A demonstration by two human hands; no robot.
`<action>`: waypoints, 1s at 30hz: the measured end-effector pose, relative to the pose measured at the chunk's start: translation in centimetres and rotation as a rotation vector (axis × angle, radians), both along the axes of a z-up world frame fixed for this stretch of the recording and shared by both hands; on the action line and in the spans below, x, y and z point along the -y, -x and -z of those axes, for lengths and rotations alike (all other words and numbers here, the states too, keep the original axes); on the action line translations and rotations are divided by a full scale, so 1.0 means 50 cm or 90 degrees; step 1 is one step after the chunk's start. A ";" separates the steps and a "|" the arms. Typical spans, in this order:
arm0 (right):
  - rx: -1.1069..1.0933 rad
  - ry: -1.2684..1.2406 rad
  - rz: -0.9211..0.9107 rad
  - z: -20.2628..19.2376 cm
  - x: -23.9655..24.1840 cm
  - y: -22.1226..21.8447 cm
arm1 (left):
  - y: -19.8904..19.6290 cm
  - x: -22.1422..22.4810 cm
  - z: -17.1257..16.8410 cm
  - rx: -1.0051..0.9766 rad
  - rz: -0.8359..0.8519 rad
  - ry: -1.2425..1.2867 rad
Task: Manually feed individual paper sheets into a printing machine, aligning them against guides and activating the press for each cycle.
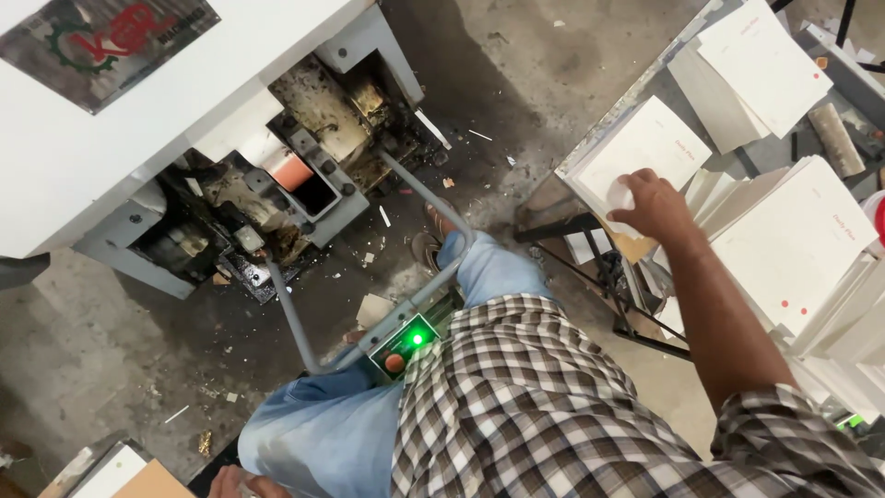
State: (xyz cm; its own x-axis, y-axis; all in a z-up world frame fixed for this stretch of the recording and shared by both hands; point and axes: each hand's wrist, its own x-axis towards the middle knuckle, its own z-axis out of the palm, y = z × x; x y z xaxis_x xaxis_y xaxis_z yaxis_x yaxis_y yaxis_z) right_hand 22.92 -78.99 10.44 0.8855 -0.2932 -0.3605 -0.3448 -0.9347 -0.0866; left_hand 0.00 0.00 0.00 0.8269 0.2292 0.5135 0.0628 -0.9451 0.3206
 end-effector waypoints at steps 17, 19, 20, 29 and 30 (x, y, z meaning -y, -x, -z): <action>0.161 -0.090 -0.089 0.059 0.058 0.039 | -0.386 0.289 -0.378 -0.039 0.184 0.099; 0.260 -0.038 -0.124 0.096 0.043 0.053 | -0.463 0.329 -0.426 -0.044 0.218 0.085; 0.260 -0.008 -0.098 0.107 0.040 0.063 | -0.498 0.349 -0.435 -0.036 0.272 0.101; 0.304 -0.015 -0.078 0.112 0.195 0.061 | -0.681 0.471 -0.199 -0.183 0.160 0.103; 0.297 -0.040 -0.057 0.104 0.220 0.050 | -0.685 0.475 -0.171 -0.232 0.161 0.031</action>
